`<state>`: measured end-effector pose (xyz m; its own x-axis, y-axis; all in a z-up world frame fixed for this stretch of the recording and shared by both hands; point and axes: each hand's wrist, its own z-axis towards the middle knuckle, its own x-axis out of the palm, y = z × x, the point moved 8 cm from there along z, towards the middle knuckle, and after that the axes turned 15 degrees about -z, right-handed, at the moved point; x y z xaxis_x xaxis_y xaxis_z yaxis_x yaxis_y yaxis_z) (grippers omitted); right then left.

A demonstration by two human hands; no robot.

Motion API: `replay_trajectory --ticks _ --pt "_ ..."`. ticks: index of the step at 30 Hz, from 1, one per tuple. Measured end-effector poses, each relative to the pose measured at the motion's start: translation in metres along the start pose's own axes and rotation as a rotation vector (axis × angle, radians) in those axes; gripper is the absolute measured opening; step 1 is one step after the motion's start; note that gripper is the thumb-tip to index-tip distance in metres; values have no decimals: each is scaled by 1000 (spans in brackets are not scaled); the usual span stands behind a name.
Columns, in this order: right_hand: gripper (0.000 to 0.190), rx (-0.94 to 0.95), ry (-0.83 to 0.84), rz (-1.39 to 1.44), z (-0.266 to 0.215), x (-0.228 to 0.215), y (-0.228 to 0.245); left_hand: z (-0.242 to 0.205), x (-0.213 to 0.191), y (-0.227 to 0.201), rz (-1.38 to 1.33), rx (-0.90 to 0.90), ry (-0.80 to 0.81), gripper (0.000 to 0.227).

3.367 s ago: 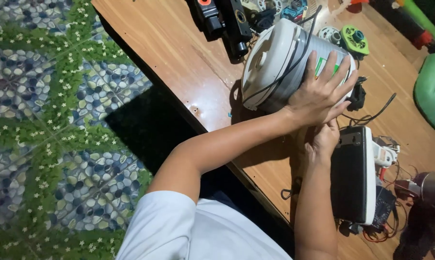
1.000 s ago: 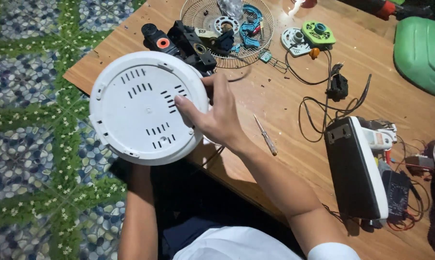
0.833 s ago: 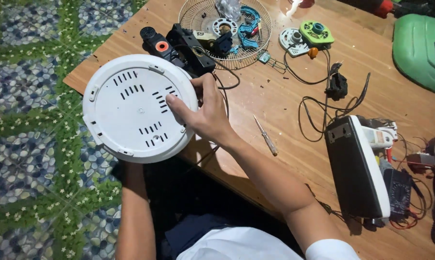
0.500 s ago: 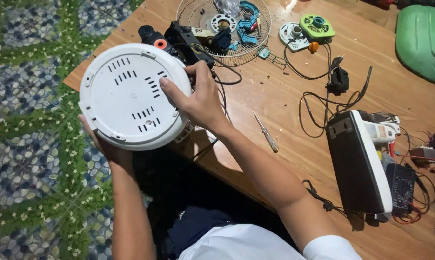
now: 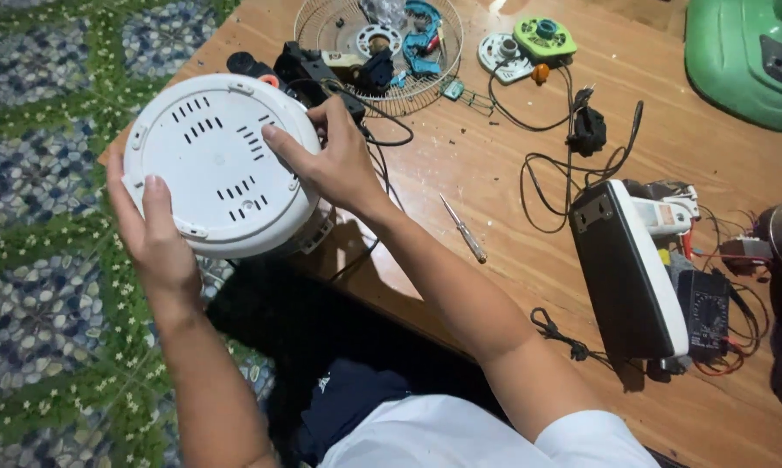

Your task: Reassembling a small kitchen appliance by fastening the base plate with a screwdriver and checking internal components.

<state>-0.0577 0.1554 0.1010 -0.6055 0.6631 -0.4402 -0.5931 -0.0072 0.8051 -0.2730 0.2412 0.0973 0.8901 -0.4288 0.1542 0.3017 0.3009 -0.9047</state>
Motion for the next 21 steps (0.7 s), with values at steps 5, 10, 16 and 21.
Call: replay_trajectory --ticks 5,10,16,21 --pt "56 -1 -56 23 -1 2 0 14 2 -2 -22 119 71 45" --pt "67 31 -23 14 10 7 -8 6 9 -17 14 115 11 47" --pt "63 -55 20 42 2 4 4 13 -22 6 88 15 -70 47" --pt "27 -254 212 264 -15 -18 -8 5 -32 5 134 82 -154 45"
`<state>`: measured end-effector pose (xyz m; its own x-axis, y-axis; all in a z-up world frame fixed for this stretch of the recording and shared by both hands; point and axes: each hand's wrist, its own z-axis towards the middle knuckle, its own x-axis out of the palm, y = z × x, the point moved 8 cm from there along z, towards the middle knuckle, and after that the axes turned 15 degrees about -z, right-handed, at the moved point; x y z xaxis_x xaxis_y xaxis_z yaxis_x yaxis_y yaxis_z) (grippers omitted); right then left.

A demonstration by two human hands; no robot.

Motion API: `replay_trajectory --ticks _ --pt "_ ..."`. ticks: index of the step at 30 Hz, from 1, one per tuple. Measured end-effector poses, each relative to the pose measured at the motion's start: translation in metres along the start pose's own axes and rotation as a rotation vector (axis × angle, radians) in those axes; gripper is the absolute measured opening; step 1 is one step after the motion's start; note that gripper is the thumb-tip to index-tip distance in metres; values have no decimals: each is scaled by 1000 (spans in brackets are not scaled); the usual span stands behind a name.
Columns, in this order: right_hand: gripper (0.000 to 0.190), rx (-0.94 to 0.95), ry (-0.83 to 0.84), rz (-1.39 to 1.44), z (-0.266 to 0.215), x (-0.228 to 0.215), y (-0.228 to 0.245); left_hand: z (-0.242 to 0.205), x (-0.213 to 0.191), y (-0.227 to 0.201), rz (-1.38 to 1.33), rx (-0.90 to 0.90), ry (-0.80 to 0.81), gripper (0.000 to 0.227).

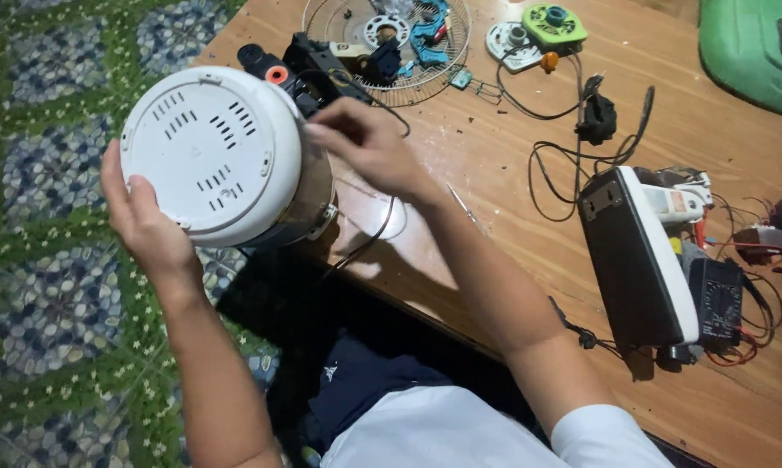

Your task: Reassembling a small kitchen appliance by fastening the base plate with a screwdriver and checking internal components.

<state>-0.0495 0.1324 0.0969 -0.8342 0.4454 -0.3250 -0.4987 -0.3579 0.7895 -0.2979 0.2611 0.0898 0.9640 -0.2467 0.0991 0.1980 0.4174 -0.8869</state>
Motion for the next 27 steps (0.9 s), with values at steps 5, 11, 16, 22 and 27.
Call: replay_trajectory --ticks 5,11,16,22,27 --pt "22 462 -12 -33 -44 -82 -62 -4 11 -12 7 54 39 45" --pt "39 842 33 -436 -130 -192 -215 -8 8 -8 -44 75 8 45" --pt "35 917 0 -403 -154 -213 -228 -9 10 -12 -57 159 73 44" --pt "38 844 57 -493 -148 -214 -215 -11 7 -5 -33 194 123 42" --pt "38 800 46 -612 -149 -223 -187 -14 9 -14 -13 246 155 43"
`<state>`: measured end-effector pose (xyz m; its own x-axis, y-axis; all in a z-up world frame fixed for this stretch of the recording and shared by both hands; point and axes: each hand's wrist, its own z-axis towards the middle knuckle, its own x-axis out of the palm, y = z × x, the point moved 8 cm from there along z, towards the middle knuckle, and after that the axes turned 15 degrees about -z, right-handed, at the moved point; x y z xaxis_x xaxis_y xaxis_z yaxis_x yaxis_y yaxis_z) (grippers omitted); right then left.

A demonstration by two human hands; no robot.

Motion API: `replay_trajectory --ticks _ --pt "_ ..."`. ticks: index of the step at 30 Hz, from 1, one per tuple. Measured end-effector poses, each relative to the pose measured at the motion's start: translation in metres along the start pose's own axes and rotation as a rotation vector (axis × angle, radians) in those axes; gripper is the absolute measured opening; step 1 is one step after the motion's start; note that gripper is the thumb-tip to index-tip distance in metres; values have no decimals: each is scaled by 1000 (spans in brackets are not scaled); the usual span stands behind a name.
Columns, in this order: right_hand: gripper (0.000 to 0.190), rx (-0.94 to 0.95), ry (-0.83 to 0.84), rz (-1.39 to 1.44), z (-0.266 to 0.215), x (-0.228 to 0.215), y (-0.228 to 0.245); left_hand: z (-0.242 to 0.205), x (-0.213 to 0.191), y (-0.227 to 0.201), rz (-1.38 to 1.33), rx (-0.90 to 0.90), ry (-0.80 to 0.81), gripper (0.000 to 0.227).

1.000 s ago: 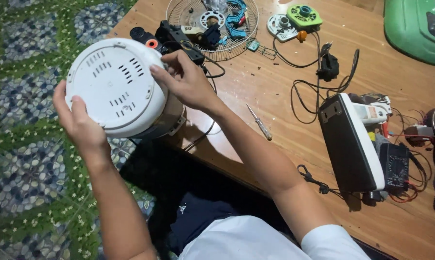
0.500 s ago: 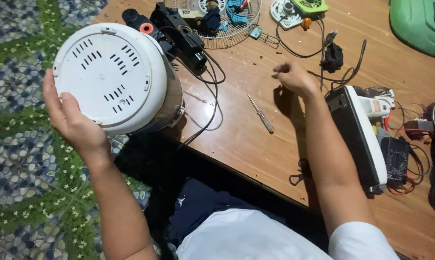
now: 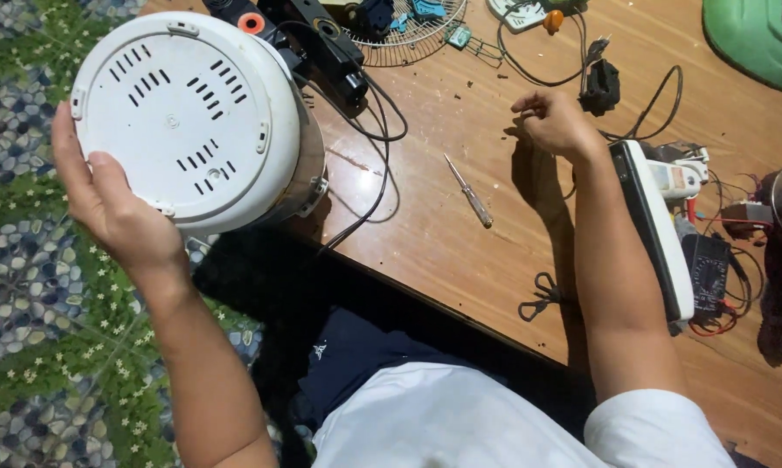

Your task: Reassembling a small kitchen appliance by fastening the base plate with a screwdriver and checking internal components.

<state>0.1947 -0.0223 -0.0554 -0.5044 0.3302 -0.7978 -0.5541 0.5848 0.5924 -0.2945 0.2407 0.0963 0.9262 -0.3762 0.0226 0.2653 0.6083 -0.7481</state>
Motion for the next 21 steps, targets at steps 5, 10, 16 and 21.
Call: replay_trajectory --ticks 5,10,16,21 --pt "16 -112 -118 -59 -32 -26 30 -2 -2 3 -3 15 -5 42" --pt "17 -87 -124 -33 -56 -24 48 -1 -1 2 -31 23 -15 42" --pt "38 -159 46 -154 -85 32 133 2 -4 12 -63 47 1 40" --pt "65 -538 28 172 -103 107 220 8 -7 19 -79 35 -28 41"
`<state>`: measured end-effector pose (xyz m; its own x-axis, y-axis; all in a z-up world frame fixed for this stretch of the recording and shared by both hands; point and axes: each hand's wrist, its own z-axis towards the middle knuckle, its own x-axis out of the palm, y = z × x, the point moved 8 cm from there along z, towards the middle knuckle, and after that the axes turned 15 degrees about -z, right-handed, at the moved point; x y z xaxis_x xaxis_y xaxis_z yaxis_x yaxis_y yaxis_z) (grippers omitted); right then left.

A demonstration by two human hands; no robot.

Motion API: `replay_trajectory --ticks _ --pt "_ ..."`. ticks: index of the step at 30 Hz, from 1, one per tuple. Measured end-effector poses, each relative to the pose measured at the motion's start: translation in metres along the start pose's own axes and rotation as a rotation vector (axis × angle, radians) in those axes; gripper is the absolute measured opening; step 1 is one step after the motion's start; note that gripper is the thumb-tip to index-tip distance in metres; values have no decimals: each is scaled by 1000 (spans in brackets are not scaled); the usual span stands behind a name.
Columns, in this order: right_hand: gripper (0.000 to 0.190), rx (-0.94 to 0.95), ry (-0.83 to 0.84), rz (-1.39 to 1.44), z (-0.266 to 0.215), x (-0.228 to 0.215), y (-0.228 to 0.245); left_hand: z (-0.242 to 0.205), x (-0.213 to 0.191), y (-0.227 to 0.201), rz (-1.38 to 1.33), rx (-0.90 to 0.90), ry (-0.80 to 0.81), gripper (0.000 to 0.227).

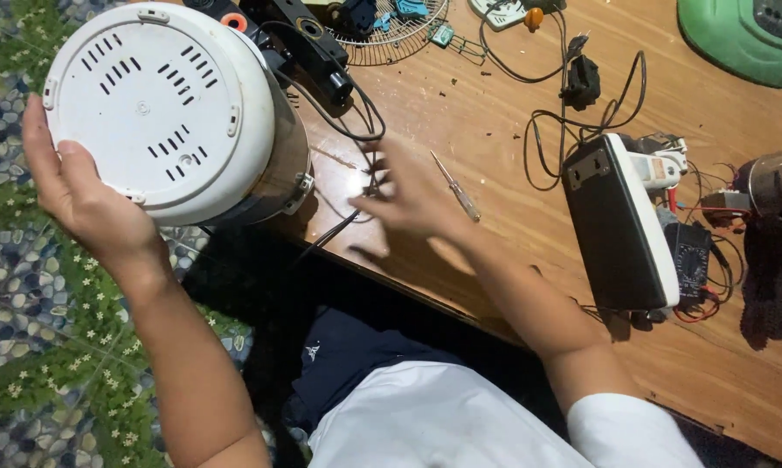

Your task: Reassembling a small kitchen appliance by fastening the base plate with a screwdriver and checking internal components.

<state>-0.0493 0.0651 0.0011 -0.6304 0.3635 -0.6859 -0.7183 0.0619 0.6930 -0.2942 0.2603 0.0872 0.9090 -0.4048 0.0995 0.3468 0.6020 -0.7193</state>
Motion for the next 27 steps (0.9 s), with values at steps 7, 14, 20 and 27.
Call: replay_trajectory --ticks 7,14,20,27 --pt "131 -185 -241 -161 51 71 37 13 -4 12 97 31 -19 40" --pt "116 -136 -246 -191 63 61 22 21 -5 33 178 -20 -109 40" --pt "120 -247 -302 -199 67 47 12 22 31 8 371 179 -110 36" --pt "115 -167 -254 -243 57 44 -6 26 64 -3 349 168 -103 38"
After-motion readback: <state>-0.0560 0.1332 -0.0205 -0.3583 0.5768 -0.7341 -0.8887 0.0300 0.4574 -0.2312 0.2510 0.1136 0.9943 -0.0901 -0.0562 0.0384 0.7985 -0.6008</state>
